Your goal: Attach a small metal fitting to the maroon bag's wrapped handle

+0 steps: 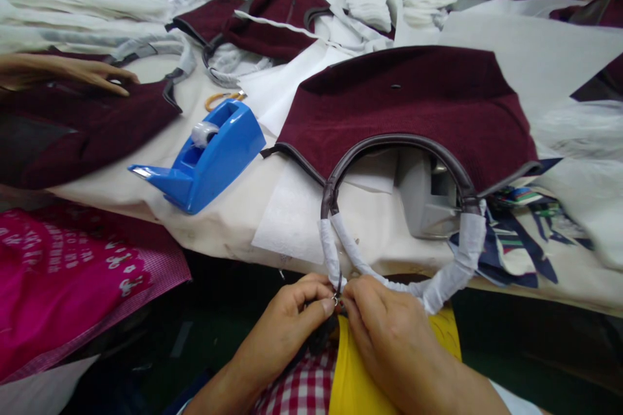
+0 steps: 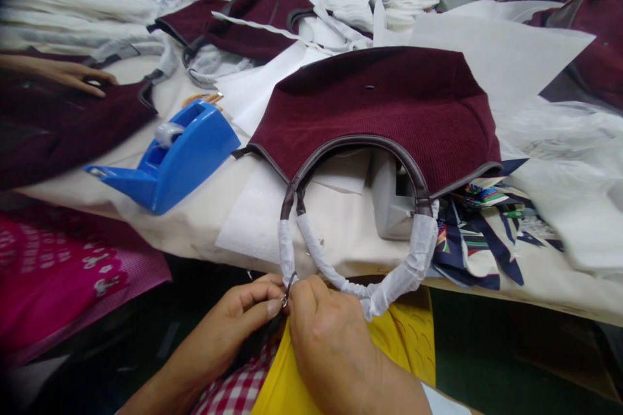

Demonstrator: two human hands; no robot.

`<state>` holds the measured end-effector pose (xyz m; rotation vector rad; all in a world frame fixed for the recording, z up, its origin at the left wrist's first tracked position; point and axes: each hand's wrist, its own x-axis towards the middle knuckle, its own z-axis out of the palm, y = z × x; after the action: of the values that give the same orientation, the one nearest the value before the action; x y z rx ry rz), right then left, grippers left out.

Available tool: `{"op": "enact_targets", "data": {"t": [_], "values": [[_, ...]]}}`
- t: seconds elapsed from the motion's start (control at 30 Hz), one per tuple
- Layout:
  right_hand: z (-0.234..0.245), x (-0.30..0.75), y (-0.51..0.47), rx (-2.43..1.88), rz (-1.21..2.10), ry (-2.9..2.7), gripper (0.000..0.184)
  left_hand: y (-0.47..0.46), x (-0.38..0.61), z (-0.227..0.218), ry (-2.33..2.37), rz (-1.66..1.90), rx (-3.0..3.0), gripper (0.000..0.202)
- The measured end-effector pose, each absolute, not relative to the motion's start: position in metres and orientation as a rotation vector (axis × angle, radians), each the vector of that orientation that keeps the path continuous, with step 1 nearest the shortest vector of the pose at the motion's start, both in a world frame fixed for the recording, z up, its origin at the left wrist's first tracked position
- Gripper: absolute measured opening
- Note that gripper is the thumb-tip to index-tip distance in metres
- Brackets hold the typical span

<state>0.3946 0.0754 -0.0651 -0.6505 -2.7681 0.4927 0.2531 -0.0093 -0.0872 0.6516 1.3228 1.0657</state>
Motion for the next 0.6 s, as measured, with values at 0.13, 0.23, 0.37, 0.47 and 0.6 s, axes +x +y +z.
{"op": "enact_targets", "data": {"t": [0.13, 0.23, 0.37, 0.47, 0.6], "values": [[-0.0666, 0.3947, 0.0771, -0.604, 0.451, -2.764, 0.019, -0.0089, 0.2523, -0.0846, 1.352, 1.049, 0.672, 0.019], [-0.0673, 0.3969, 0.0781, -0.567, 0.460, -2.783, 0.018, -0.0091, 0.2522, -0.0845, 1.358, 1.052, 0.663, 0.019], [-0.0689, 0.4000, 0.0776, -0.568, 0.463, -2.813, 0.017, -0.0087, 0.2536, -0.0858, 1.337, 1.070, 0.637, 0.017], [-0.0709, 0.4006, 0.0762, -0.602, 0.430, -2.826, 0.017, -0.0072, 0.2545, -0.0858, 1.346, 1.059, 0.643, 0.017], [-0.0725, 0.4005, 0.0747, -0.578, 0.380, -2.791, 0.018, -0.0060, 0.2550, -0.0849, 1.336, 1.056, 0.617, 0.018]]}}
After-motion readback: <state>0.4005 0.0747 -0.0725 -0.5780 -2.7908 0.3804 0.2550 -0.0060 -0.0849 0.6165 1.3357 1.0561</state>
